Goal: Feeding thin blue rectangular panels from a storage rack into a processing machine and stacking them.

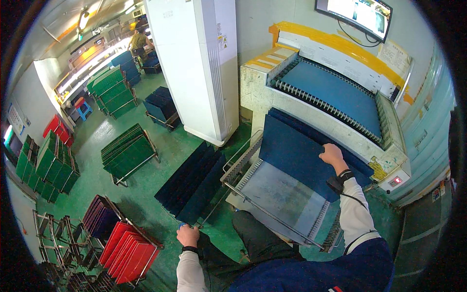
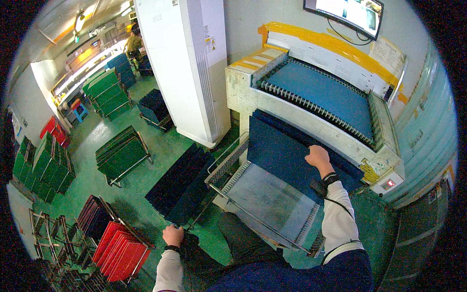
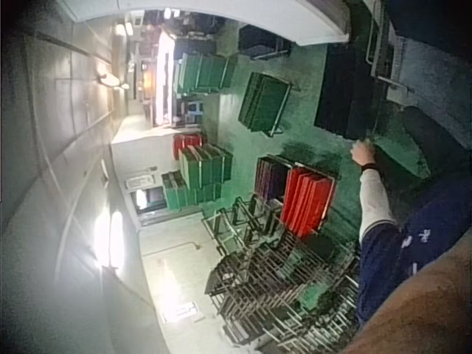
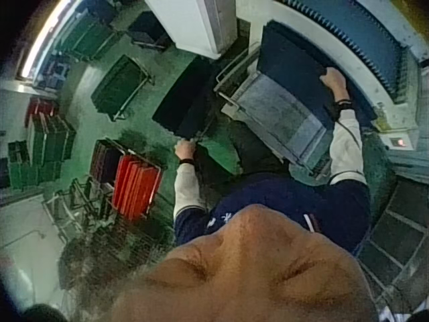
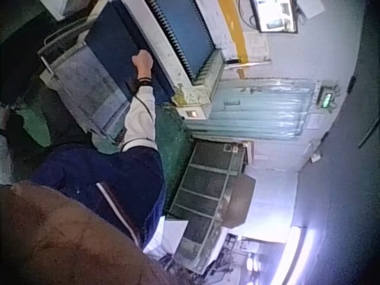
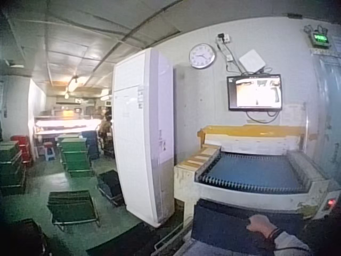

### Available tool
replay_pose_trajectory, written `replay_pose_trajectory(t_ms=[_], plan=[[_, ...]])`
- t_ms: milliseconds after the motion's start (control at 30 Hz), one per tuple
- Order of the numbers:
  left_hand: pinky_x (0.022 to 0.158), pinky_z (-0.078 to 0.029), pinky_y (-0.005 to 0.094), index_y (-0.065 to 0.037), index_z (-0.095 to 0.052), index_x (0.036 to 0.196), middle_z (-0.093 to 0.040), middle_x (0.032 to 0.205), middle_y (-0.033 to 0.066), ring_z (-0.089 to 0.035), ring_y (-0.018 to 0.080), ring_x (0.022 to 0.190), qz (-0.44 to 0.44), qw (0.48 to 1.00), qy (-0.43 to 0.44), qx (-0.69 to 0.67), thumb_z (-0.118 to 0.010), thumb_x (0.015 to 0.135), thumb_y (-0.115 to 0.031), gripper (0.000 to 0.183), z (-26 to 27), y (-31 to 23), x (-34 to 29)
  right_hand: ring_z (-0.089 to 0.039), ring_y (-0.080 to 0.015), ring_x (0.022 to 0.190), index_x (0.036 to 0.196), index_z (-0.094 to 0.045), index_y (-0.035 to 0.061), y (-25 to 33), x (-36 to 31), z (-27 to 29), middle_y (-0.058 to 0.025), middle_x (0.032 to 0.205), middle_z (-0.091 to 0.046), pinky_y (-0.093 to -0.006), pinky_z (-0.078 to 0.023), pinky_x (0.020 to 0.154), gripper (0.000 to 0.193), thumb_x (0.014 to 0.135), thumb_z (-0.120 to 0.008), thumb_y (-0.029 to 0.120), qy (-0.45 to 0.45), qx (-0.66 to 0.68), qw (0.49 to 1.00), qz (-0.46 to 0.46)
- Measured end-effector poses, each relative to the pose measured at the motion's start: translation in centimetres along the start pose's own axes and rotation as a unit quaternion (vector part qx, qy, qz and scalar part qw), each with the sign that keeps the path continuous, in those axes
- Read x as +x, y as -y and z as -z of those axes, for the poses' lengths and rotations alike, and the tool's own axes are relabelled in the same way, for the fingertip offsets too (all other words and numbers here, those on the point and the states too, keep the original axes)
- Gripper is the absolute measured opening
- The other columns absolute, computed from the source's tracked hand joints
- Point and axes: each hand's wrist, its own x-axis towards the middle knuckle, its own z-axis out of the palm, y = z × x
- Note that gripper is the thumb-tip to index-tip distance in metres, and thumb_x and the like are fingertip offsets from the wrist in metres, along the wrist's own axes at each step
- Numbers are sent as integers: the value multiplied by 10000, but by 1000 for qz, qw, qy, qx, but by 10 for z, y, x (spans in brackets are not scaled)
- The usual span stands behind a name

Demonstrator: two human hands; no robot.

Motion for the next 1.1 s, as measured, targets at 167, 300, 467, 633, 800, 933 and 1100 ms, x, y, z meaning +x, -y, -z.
replay_pose_trajectory(t_ms=[167, 300, 467, 633, 800, 933, 1100], plan=[[818, -521, 493, -49, -719, 916, -686, 976, 177, -616, 410, 965, -4, 1000, -10, -6, -671, 771, -412, 394, -1, 1, 0, -624, -348, 1089, 1169, -666, 33, -2, 3, -3, -200, 1146, -664, -429, -495, 943, 496, 735, -736, 263, -5, 8, 1000, -10], [800, -523, 479, -51, -721, 915, -689, 973, 162, -624, 385, 951, -7, 1000, -14, -5, -684, 759, -397, 381, -2, 1, 0, -623, -347, 1092, 1166, -667, 31, -3, 3, -5, -201, 1147, -664, -429, -493, 945, 493, 736, -735, 262, -9, 13, 1000, -1], [784, -523, 467, -54, -722, 912, -691, 971, 148, -628, 362, 950, -5, 1000, -22, 10, -694, 751, -379, 363, 0, 0, -1, -622, -345, 1093, 1158, -669, 28, -3, 2, -5, -199, 1151, -662, -428, -492, 946, 483, 740, -735, 262, -13, 10, 1000, -10], [813, -524, 489, -49, -721, 941, -686, 970, 180, -621, 403, 950, -8, 1000, -6, -8, -663, 762, -414, 410, 3, 0, -1, -624, -344, 1086, 1152, -673, 32, -2, 2, -4, -192, 1141, -667, -429, -494, 942, 477, 740, -738, 261, -12, 10, 1000, -5], [804, -513, 476, -46, -717, 901, -691, 977, 154, -624, 369, 955, -4, 1000, -13, -8, -684, 757, -370, 356, 0, 1, -1, -635, -336, 1073, 1160, -674, 47, 0, -1, -2, -187, 1132, -671, -429, -501, 939, 450, 744, -666, 217, -12, 2, 1000, -2], [799, -512, 479, -45, -714, 884, -689, 975, 153, -624, 371, 957, -6, 1000, -20, -4, -683, 752, -364, 346, -1, 1, -1, -635, -334, 1074, 1156, -677, 46, 2, -3, 0, -188, 1135, -670, -428, -502, 937, 445, 742, -660, 208, -17, 4, 1000, 0], [798, -515, 489, -48, -716, 907, -684, 968, 165, -618, 388, 953, -9, 1000, -13, -8, -664, 758, -383, 370, 0, 2, -1, -635, -340, 1067, 1124, -686, 36, 2, -2, -1, -196, 1128, -668, -430, -504, 930, 416, 744, -648, 200, -18, 3, 1000, 2]])
